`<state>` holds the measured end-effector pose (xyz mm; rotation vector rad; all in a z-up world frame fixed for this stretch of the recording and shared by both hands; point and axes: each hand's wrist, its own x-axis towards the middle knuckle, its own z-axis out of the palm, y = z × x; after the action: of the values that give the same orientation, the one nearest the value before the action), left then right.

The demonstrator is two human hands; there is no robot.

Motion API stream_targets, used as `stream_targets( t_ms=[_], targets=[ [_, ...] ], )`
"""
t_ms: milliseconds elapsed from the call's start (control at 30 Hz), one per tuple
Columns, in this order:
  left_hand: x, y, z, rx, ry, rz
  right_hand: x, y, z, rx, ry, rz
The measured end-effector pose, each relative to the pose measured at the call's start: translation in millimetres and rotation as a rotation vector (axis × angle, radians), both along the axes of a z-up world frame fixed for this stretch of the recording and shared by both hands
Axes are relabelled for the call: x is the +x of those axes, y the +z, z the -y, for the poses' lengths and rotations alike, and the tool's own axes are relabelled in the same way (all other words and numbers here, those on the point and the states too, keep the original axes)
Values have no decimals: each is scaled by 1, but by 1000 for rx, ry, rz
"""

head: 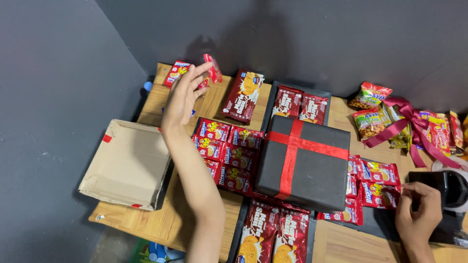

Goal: Assembling a gift box by arranging and taping various snack packets around a central gift box.

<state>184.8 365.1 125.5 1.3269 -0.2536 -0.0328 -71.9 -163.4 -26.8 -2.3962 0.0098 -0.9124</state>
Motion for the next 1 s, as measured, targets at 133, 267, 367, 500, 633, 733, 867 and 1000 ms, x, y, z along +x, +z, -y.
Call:
stream_targets(
  t_ms=[133,267,367,500,633,733,867,1000],
  targets=[
    [-50,46,27,-16,-291,242,0,10,-6,0,-39,-15],
    [-83,73,73,285,-394,344,1,19,-11,34,-20,-9],
    [-93,79,110,425,-506,413,1,24,-13,55,-18,-5],
    [-105,70,141,706,-371,570,1,32,-17,82,-12,0],
    [-122,65,134,1021,-118,395,-2,36,-16,88,-3,-8],
    [-127,70,124,1056,-79,389,-5,39,-17,85,9,-3],
    [-129,62,109,1151,-62,263,-7,39,-15,105,38,-5],
    [-128,2,86,1563,93,185,-9,40,-16,117,61,-20]
  ],
)
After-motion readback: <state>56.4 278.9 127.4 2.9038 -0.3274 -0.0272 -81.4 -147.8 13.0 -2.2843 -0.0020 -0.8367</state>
